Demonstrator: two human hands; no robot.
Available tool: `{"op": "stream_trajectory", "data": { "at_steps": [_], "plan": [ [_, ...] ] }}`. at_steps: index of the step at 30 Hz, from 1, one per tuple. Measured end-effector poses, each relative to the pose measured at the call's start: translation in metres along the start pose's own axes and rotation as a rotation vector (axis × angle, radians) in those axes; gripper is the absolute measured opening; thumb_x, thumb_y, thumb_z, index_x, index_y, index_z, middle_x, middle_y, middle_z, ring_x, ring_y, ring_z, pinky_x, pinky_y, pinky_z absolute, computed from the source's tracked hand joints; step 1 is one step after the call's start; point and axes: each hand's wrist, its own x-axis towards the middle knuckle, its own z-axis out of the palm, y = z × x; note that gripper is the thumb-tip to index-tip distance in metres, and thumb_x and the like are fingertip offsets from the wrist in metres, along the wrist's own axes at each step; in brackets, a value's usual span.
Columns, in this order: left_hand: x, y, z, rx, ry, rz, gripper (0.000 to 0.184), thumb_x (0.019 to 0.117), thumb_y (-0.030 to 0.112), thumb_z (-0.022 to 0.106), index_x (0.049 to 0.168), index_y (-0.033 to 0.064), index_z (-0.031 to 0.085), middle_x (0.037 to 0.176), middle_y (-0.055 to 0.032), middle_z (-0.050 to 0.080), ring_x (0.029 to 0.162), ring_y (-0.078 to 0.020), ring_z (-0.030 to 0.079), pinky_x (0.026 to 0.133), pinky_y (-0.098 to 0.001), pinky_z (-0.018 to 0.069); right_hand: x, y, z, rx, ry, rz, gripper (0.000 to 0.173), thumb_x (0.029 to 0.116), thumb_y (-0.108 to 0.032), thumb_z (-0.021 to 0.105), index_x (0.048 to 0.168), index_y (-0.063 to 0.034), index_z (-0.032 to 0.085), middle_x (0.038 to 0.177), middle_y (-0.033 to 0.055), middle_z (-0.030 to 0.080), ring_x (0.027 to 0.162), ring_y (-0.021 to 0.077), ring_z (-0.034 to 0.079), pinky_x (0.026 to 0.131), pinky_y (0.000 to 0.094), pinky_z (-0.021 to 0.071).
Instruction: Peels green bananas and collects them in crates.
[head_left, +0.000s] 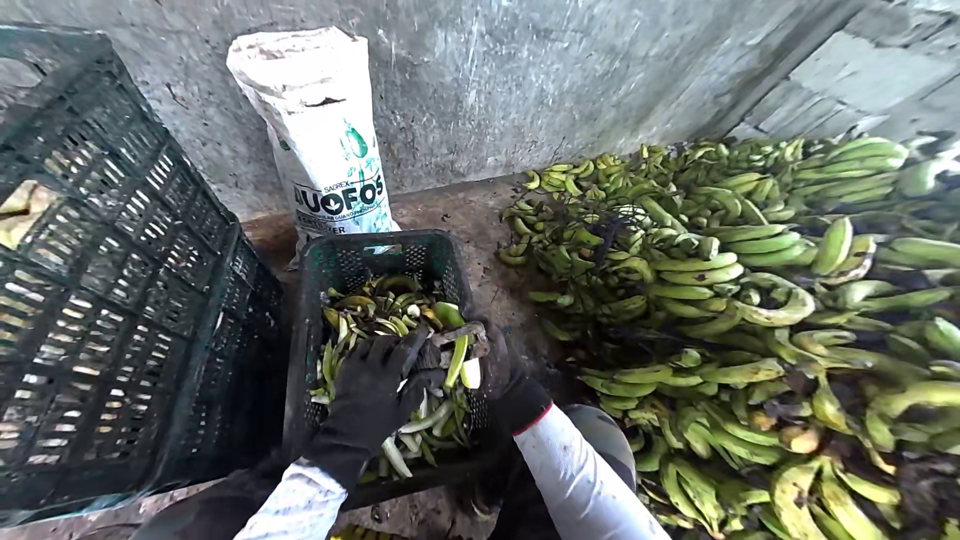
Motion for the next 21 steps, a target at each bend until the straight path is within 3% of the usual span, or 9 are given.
{"op": "stream_trajectory", "data": {
  "at_steps": [2,4,7,10,14,16,18,19,21],
  "plan": [
    [0.003,0.005,-0.009,-0.137,-0.189,-0.201,0.058,0.0998,0.050,0.055,0.148,0.0175,0.055,0.128,-0.0211,0.065,0.115,-0.0419,0.064,0.097,-0.0604,0.0506,-0.005,-0.001,0.010,-0.145,0.046,-0.008,0.032,0.1096,-0.012,0.026,0.121,-0.0028,0.054,0.088,-0.0013,0.066,0.077,0.0014,0.064,0.070,0.0194,0.0571],
    [0.006,0.005,-0.012,-0.283,-0.300,-0.344,0.061,0.1015,0.054,0.052,0.151,0.0176,0.050,0.135,-0.0170,0.062,0.120,-0.0342,0.063,0.102,-0.0559,0.0498,-0.007,0.000,0.009,-0.271,-0.007,-0.038,0.036,0.1079,-0.015,0.029,0.131,0.0003,0.051,0.095,-0.0004,0.064,0.081,0.0017,0.063,0.073,0.0199,0.0557],
    [0.007,0.003,-0.007,-0.460,-0.309,-0.426,0.065,0.1007,0.059,0.050,0.152,0.0188,0.047,0.132,-0.0102,0.064,0.113,-0.0224,0.066,0.098,-0.0480,0.0536,-0.003,0.005,0.007,-0.311,-0.073,-0.080,0.033,0.1069,-0.022,0.034,0.123,-0.0019,0.055,0.086,0.0008,0.064,0.071,0.0066,0.063,0.064,0.0239,0.0568],
    [0.010,0.003,-0.003,-0.521,-0.290,-0.504,0.059,0.1022,0.055,0.051,0.150,0.0196,0.049,0.126,-0.0090,0.066,0.106,-0.0205,0.067,0.093,-0.0463,0.0554,-0.001,0.008,0.002,-0.348,-0.102,-0.112,0.038,0.1073,-0.025,0.036,0.130,-0.0012,0.055,0.101,0.0026,0.066,0.085,0.0071,0.065,0.076,0.0247,0.0573],
    [0.019,-0.017,-0.002,-0.487,-0.199,-0.657,0.047,0.1074,0.044,0.048,0.139,0.0109,0.055,0.114,-0.0121,0.069,0.103,-0.0241,0.068,0.092,-0.0500,0.0545,-0.011,0.002,0.007,-0.465,-0.097,-0.104,0.048,0.1045,-0.028,0.040,0.141,0.0027,0.050,0.120,0.0060,0.065,0.101,0.0063,0.064,0.088,0.0246,0.0556],
    [0.018,-0.017,-0.009,-0.507,-0.219,-0.625,0.050,0.1057,0.049,0.048,0.141,0.0144,0.054,0.114,-0.0086,0.069,0.101,-0.0202,0.068,0.091,-0.0469,0.0553,-0.005,0.007,0.001,-0.421,-0.036,-0.095,0.048,0.1060,-0.027,0.035,0.141,0.0019,0.050,0.117,0.0073,0.066,0.097,0.0082,0.065,0.084,0.0262,0.0565],
    [0.012,-0.008,-0.010,-0.454,-0.243,-0.500,0.057,0.1028,0.053,0.051,0.146,0.0167,0.052,0.121,-0.0086,0.068,0.104,-0.0209,0.067,0.092,-0.0469,0.0556,0.003,0.009,-0.001,-0.330,0.055,-0.097,0.041,0.1084,-0.024,0.031,0.136,0.0001,0.050,0.105,0.0058,0.066,0.087,0.0081,0.065,0.075,0.0259,0.0582],
    [0.008,-0.002,-0.007,-0.393,-0.252,-0.423,0.061,0.1014,0.054,0.053,0.149,0.0161,0.051,0.129,-0.0124,0.066,0.113,-0.0264,0.066,0.098,-0.0509,0.0534,0.004,0.009,-0.004,-0.296,0.071,-0.101,0.042,0.1086,-0.022,0.030,0.138,0.0010,0.049,0.107,0.0073,0.066,0.090,0.0090,0.065,0.079,0.0269,0.0577],
    [0.002,0.011,0.000,-0.285,-0.236,-0.305,0.066,0.0989,0.055,0.056,0.150,0.0127,0.052,0.131,-0.0223,0.064,0.118,-0.0404,0.064,0.099,-0.0589,0.0512,0.003,0.008,-0.003,-0.284,0.110,-0.107,0.040,0.1095,-0.017,0.027,0.138,0.0026,0.047,0.107,0.0074,0.065,0.091,0.0070,0.065,0.081,0.0251,0.0574]
  ]
}}
